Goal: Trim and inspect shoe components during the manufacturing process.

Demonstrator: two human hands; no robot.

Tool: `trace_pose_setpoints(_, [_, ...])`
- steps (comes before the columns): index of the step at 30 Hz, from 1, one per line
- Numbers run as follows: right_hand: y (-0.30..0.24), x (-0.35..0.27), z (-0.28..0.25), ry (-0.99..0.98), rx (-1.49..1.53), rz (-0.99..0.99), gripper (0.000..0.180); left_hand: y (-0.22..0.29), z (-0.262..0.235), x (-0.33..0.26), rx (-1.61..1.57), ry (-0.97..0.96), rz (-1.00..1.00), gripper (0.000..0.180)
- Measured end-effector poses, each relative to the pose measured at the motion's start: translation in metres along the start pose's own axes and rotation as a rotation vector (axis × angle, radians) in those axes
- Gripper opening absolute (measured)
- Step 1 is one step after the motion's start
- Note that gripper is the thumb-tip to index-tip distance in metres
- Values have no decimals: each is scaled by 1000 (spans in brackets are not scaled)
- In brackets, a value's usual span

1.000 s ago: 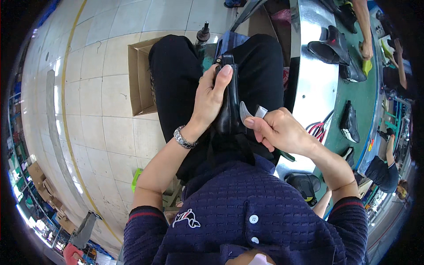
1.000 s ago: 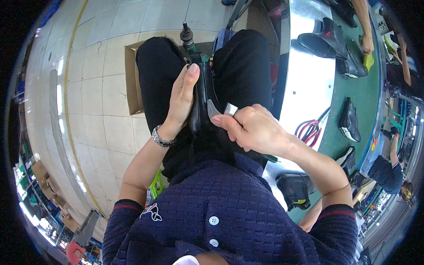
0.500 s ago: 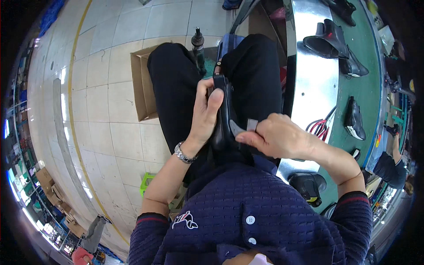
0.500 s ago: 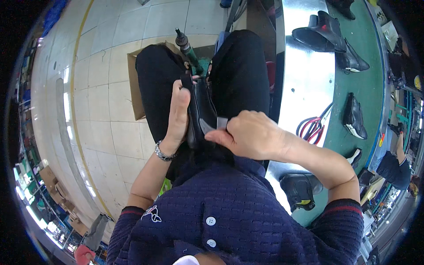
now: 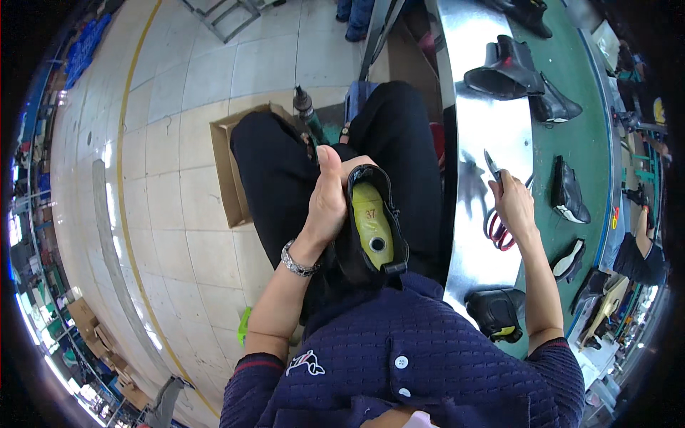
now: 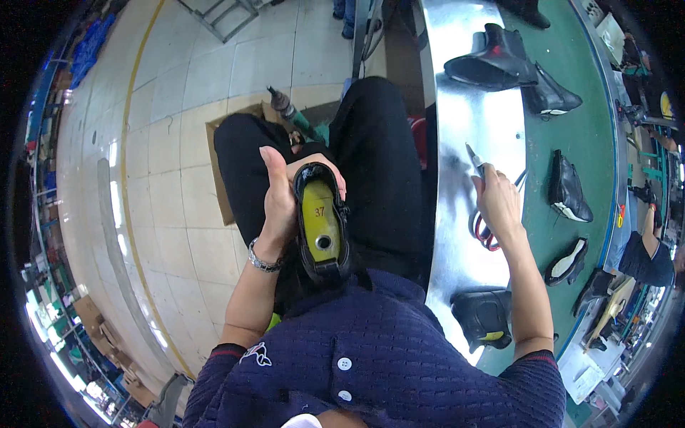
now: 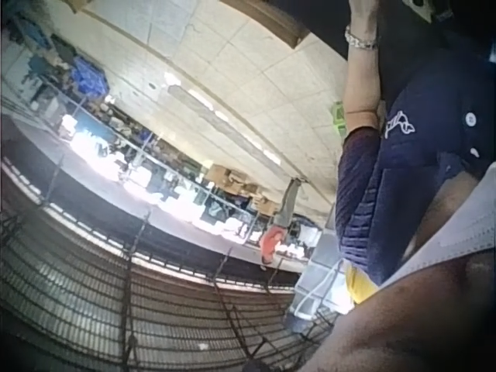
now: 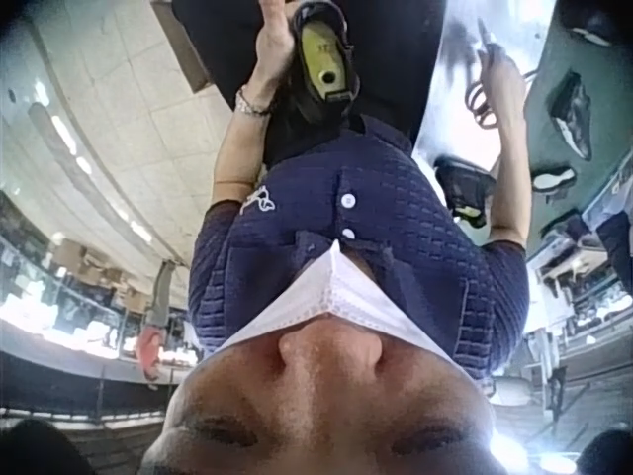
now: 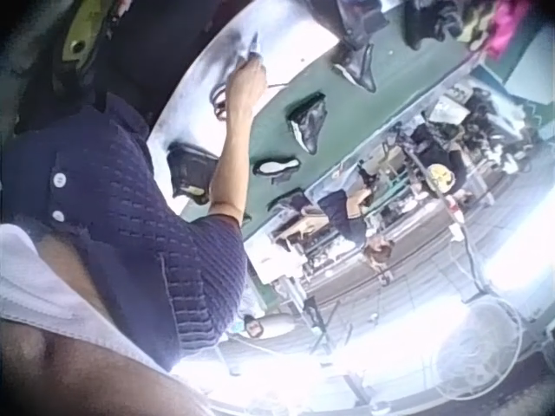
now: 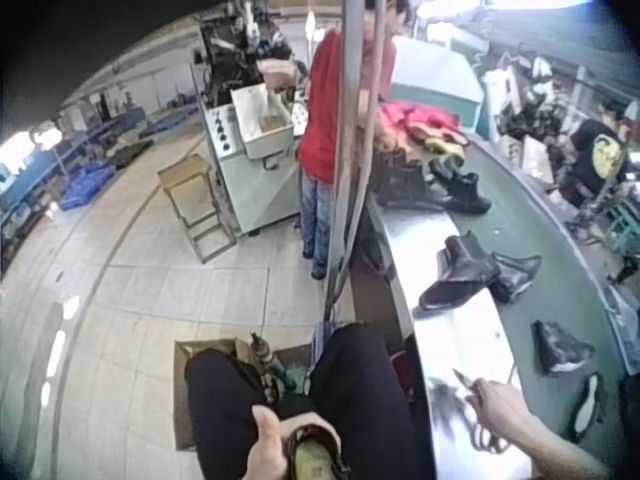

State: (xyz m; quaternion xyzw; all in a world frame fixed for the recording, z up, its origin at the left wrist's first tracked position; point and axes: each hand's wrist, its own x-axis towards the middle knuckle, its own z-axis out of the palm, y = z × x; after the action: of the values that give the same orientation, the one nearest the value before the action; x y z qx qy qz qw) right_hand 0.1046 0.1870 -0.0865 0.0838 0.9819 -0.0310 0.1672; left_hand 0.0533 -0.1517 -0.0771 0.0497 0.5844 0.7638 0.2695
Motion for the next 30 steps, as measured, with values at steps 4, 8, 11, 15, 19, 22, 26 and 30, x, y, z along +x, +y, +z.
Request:
trace_pose_setpoints(4, [20,1,9,112,10,79,36,25,20,15,95,-37,-3,98])
trace_pose_setpoints(8, [-21,9,10,385,420,-275,31,40,35,29,-247,-129,3,98])
trace_pose_setpoints(11, [-67,34,-25,292,1012,-828,36,69,47,53,-446,-566,-62,90])
trace_pose_setpoints(15, [-68,-9,-79,-369,1323,-741,69,86,72,90,-669,-819,-179,63])
trace_pose_setpoints(19, [-33,-44,-83,-354,1557,-661,89,75,99,106,-444,-530,31,53])
trace_pose_setpoints(22, [20,-93,-72,-209,1749,-69,68,56,105,118,-688,-680,-86,46])
trace_pose_setpoints(26, [79,-163,-49,716,1882,825,58,75,182,51,-541,-894,-67,45])
trace_pose_setpoints(30, [214,-246,30,1304,1795,963,63,110,216,23,-781,-1371,-34,54])
